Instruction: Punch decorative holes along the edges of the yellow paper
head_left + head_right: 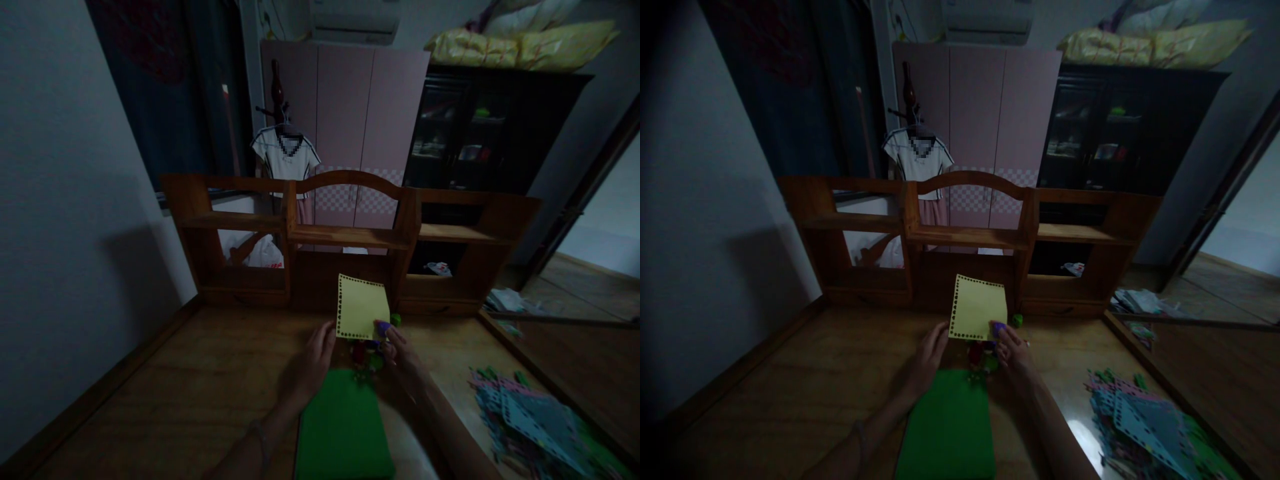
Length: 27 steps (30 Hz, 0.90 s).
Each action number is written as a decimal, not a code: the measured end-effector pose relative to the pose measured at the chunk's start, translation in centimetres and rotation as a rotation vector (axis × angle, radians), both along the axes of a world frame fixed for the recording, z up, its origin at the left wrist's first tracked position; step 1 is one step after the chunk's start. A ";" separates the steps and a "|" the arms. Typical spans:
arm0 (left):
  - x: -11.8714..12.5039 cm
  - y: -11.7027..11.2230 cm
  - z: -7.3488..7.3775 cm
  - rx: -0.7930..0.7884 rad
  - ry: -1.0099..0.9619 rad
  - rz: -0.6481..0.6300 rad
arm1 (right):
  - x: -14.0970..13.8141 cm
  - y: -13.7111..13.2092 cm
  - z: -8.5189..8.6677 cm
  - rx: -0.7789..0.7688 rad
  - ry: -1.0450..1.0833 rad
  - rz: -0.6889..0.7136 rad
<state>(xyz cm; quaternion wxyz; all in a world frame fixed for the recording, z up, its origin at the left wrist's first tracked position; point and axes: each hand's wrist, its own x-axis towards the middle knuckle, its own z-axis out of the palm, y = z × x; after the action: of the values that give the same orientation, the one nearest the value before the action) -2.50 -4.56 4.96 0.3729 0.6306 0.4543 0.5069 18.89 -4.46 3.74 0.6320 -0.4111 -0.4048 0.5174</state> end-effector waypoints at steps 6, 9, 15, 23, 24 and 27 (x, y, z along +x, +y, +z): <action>0.2 -0.2 0.2 -0.156 -0.232 -0.024 | -1.0 -0.9 0.1 -0.058 -0.132 0.161; 0.5 0.7 -0.6 -0.291 -0.337 -0.184 | -1.6 -1.1 0.2 -0.025 -0.213 0.173; -0.4 2.6 -2.6 -0.567 -0.447 -0.360 | -1.0 -1.2 1.5 0.005 -0.328 -0.071; -3.1 3.6 -0.4 -0.003 -0.596 0.382 | 2.2 -0.8 2.4 0.007 0.185 0.062; -3.1 3.2 0.0 0.070 -0.551 0.358 | 2.3 -0.6 2.2 0.014 0.227 0.068; -2.6 2.3 0.5 0.145 -0.377 0.301 | 2.3 -0.1 1.7 0.033 0.282 0.058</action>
<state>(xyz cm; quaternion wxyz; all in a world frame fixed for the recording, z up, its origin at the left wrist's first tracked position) -5.06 -2.28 5.42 0.3250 0.4752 0.4279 0.6968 21.17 -4.59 5.43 0.6741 -0.3121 -0.3323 0.5812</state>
